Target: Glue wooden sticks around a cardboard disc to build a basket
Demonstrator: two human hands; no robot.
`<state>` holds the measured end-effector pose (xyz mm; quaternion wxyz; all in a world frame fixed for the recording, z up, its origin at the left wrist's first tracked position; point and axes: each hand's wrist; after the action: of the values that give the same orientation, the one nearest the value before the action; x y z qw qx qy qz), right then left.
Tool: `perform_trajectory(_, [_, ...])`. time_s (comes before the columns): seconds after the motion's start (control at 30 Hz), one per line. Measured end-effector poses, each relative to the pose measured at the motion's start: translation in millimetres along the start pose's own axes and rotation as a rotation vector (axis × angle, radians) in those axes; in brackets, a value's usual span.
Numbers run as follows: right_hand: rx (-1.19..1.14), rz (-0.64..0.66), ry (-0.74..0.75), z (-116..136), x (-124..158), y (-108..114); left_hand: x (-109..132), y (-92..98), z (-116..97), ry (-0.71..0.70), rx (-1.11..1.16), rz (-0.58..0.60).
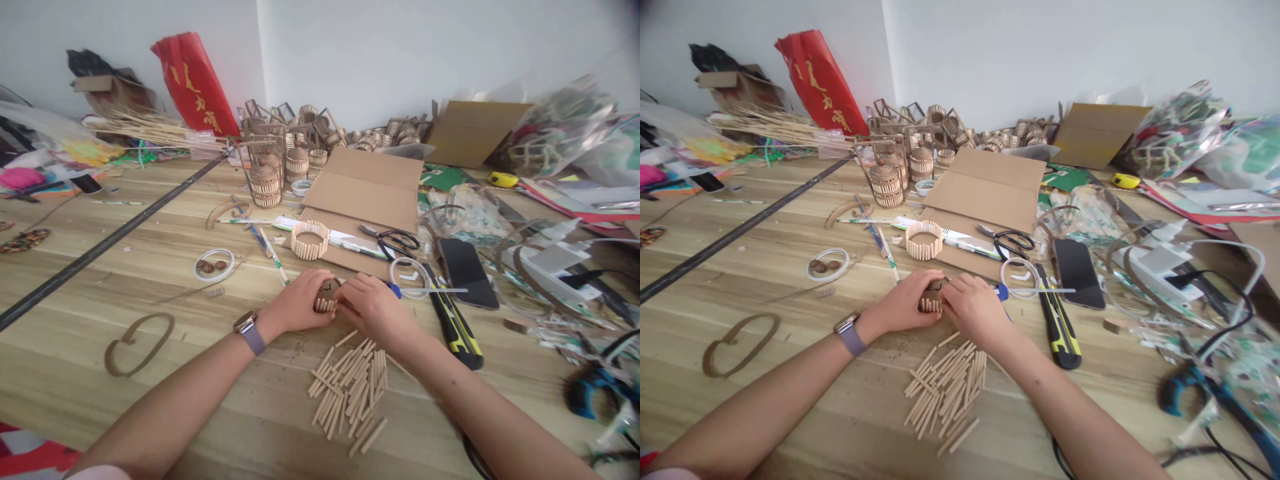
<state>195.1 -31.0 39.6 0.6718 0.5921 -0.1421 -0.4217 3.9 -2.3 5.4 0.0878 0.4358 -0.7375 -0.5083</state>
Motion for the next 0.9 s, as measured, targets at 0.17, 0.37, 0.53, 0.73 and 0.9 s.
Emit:
perform_trajectory(0.17, [-0.004, 0.004, -0.012, 1, -1, 0, 0, 0.1, -1, 0.003, -0.006, 0.005])
perform_trajectory(0.37, [-0.053, 0.055, -0.039, 2, -3, 4, -1, -2.3, -3, 0.008, -0.056, 0.012])
perform_trajectory(0.53, [-0.189, 0.037, -0.156, -1, -2, 19, 0, -2.0, -4, 0.009, -0.061, 0.007])
perform_trajectory(0.73, [-0.246, -0.077, -0.413, -13, 18, 43, 0, -1.6, -4, 0.036, -0.043, 0.007])
perform_trajectory(0.9, [-0.126, -0.020, -0.657, -19, 45, 45, 1, -4.2, -2, 0.050, -0.044, 0.014])
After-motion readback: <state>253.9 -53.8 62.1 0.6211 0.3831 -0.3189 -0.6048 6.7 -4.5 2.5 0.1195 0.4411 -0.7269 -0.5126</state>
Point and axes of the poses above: each hand's wrist, its own x-axis away from the middle knuckle, its own y-axis out of the back of the hand, z = x × y, and after that the axes turned 8 degrees about -x, right-handed
